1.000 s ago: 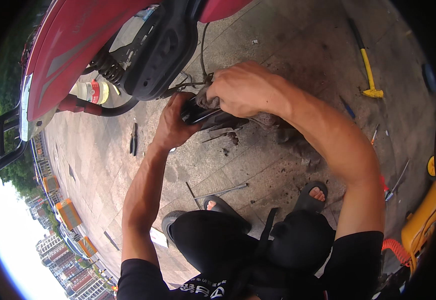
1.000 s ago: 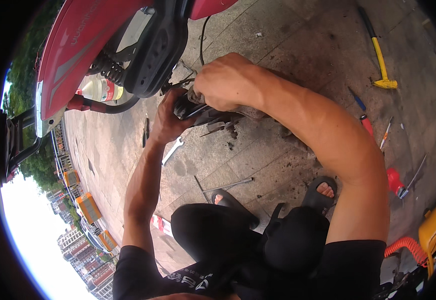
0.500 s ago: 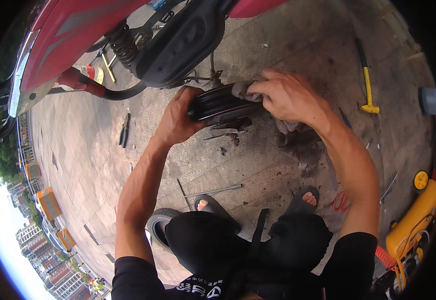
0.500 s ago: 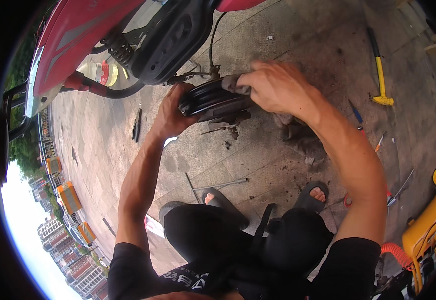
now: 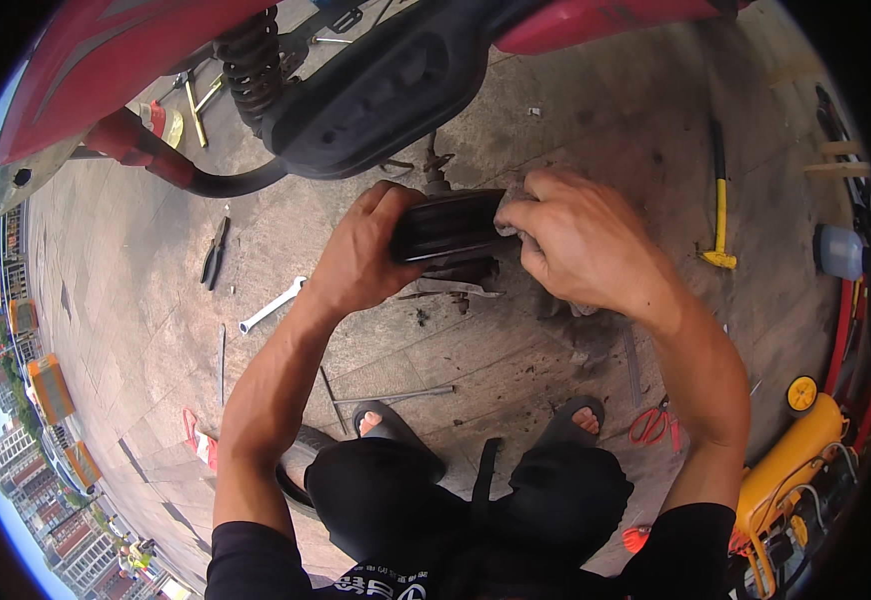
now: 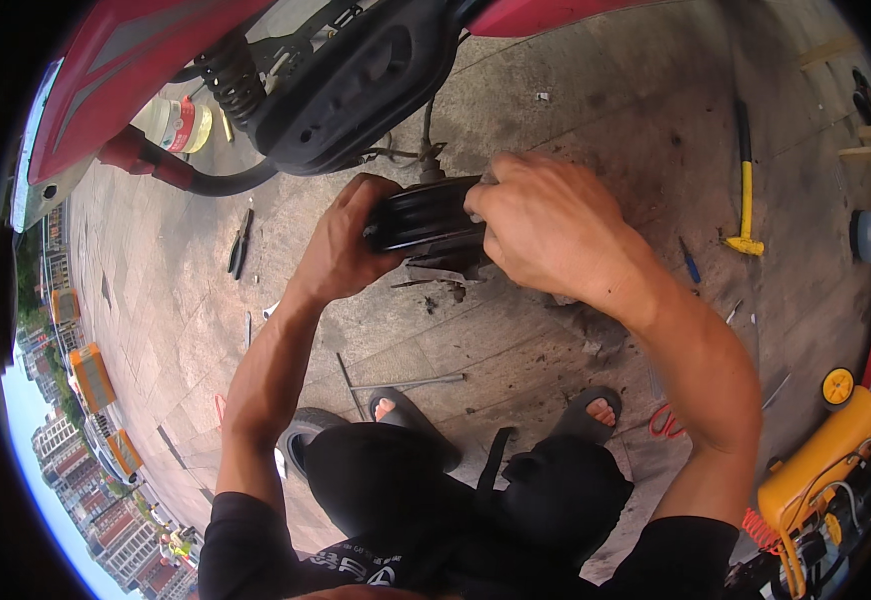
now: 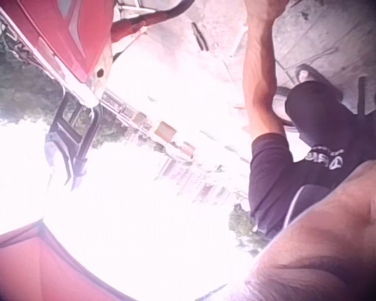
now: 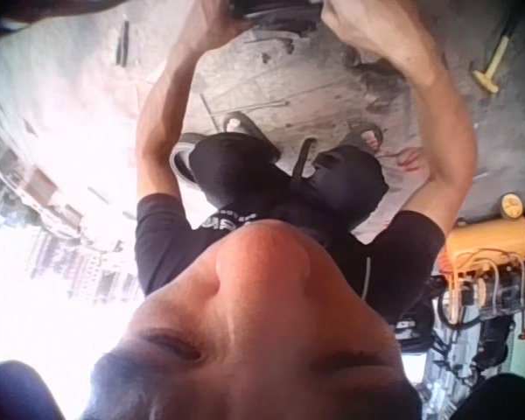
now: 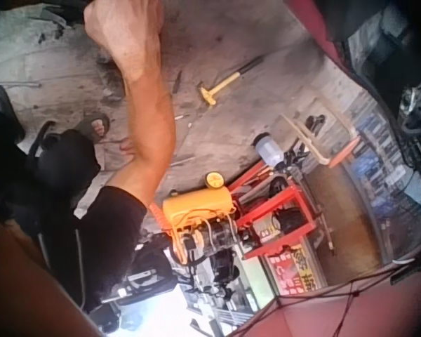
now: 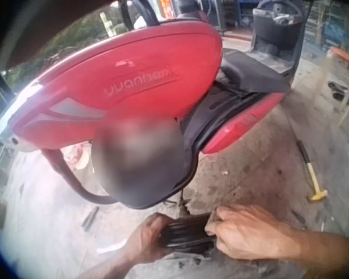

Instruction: The person applies sealant to the inner rim of a tire using a brush, then wipes a metal rim with a cloth. The person uses a pneumatic tool to work on the rim.

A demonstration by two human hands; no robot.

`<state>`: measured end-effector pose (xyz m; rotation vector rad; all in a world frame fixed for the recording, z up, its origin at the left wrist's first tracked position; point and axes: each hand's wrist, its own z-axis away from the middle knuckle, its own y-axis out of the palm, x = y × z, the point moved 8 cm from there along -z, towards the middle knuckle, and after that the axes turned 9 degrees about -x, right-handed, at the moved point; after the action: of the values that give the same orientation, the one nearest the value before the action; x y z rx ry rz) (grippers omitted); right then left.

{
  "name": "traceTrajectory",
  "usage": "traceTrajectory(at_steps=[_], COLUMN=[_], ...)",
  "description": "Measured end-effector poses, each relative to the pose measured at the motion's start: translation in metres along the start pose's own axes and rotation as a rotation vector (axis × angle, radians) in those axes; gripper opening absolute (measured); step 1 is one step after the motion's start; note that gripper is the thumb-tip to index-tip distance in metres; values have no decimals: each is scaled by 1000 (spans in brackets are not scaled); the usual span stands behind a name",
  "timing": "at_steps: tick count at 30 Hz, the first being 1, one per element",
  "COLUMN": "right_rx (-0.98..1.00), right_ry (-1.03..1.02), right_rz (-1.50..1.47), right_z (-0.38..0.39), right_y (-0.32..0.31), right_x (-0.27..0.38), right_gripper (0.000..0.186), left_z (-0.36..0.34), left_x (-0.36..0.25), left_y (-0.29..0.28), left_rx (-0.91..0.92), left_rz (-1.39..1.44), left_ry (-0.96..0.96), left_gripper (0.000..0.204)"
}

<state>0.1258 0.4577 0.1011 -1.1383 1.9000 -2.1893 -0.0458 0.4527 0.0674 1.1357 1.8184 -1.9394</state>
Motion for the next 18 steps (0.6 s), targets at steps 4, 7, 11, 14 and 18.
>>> traceTrajectory(at_steps=[4, 7, 11, 14, 18], right_rx=[-94, -125, -86, 63, -264], right_ry=[-154, -59, 181, 364, -43], right_rz=[-140, -313, -347, -400, -428], right_z=[-3, 7, 20, 29, 35], right_y=[3, 21, 61, 84, 57], right_x=[22, -23, -103, -136, -108], right_gripper=[25, 29, 31, 30, 31], left_z=[0, 3, 7, 7, 7], left_x=[1, 9, 16, 13, 11], left_y=[-1, -3, -5, -4, -5], left_rx=[-2, 25, 25, 34, 11], left_rz=[23, 53, 71, 56, -48], left_ry=[18, -5, -21, 3, 50], left_gripper=[57, 57, 57, 57, 57])
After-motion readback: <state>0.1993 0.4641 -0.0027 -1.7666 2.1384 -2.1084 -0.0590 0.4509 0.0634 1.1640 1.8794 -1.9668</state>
